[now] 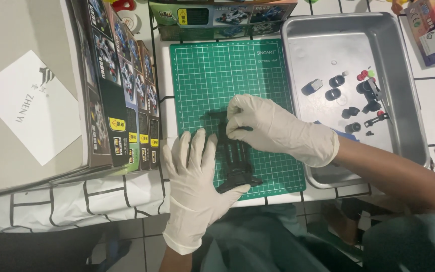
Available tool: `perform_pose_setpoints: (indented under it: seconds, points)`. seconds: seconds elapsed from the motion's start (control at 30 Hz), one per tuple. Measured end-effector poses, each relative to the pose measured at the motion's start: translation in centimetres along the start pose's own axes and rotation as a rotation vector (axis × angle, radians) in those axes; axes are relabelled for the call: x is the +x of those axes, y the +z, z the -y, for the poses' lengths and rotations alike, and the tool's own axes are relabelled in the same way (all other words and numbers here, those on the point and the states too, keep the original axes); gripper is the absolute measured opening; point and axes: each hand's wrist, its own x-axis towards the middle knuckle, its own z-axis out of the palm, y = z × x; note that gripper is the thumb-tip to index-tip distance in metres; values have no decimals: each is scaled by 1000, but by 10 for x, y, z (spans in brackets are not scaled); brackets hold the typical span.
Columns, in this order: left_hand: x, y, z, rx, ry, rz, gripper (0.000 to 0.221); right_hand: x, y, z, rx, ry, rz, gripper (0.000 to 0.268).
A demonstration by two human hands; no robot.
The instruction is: Unbox and assemble a toy car model kit on a cutting mat
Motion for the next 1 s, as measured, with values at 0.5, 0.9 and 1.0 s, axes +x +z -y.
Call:
perform_pose_setpoints:
  seconds: [0.5,0.9,1.0]
  points:
    - [-1,0,1,15,-8,4,119,-11,-30,6,-56,-162,18,31]
    - [-3,7,3,51,-9,34,120,-11,-16,6,-265,-401,-82,18]
    - [-3,4,2,83,-4,37,122,-12,-20,7,-190,-270,-55,20]
